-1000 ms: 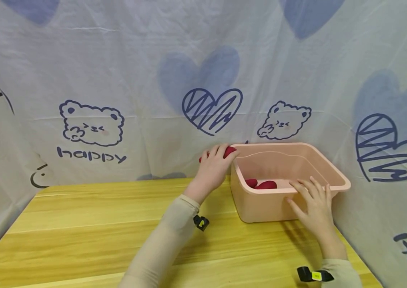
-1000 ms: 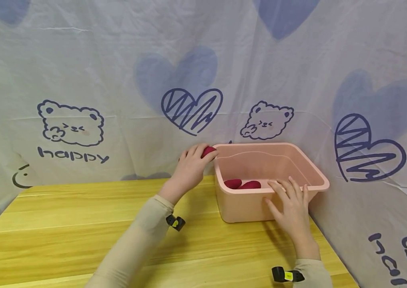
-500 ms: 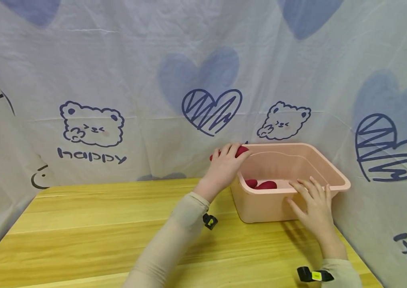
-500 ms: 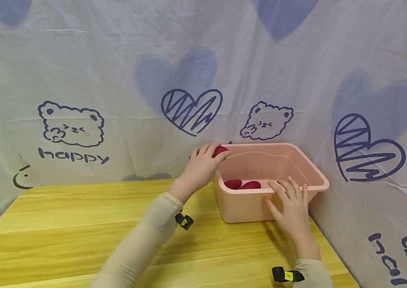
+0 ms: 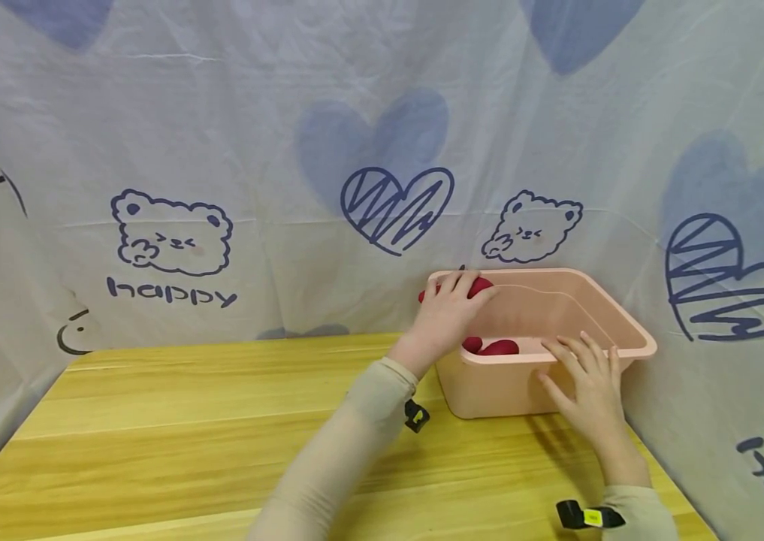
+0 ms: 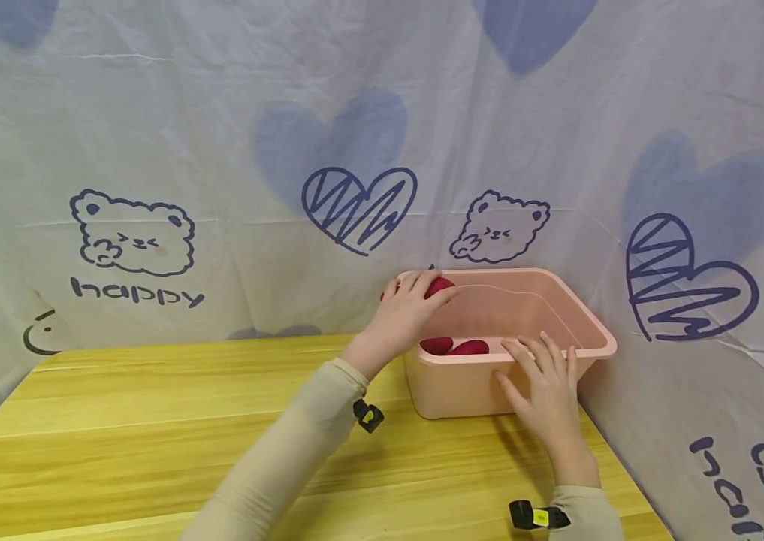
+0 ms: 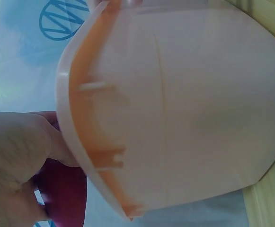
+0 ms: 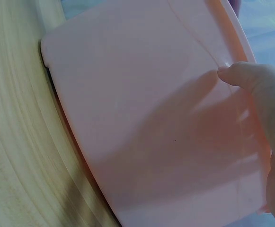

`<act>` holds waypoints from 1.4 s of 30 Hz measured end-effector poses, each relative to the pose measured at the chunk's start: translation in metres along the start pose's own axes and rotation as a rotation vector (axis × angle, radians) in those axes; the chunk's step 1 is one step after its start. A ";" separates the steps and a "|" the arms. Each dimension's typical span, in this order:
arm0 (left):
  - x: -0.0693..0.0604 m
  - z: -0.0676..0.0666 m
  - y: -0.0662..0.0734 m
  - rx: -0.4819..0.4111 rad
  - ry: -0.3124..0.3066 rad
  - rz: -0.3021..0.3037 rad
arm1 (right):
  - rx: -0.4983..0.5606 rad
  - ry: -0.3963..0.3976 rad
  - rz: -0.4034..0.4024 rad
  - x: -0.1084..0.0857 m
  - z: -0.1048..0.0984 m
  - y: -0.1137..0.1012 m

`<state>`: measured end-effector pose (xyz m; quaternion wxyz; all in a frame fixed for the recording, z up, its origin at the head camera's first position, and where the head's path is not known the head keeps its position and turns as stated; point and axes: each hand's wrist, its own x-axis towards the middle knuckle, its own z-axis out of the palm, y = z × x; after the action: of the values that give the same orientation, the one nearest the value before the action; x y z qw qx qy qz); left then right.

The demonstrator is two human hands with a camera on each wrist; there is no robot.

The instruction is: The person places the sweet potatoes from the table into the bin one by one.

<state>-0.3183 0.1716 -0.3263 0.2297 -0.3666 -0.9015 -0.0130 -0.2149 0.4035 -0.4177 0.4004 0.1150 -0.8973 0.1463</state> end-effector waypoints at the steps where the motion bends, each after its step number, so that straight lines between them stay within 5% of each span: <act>1: 0.001 0.001 0.001 0.005 0.002 0.005 | 0.000 -0.001 0.001 0.000 0.000 0.000; 23: 0.023 0.004 0.025 -0.046 -0.078 0.069 | 0.009 0.011 -0.012 0.002 0.000 -0.002; 42: 0.025 0.019 0.027 -0.134 -0.162 0.101 | 0.007 0.012 -0.008 0.001 -0.001 -0.003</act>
<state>-0.3238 0.2114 -0.3369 0.1313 -0.4258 -0.8947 -0.0317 -0.2139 0.4010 -0.4161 0.4061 0.1190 -0.8938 0.1486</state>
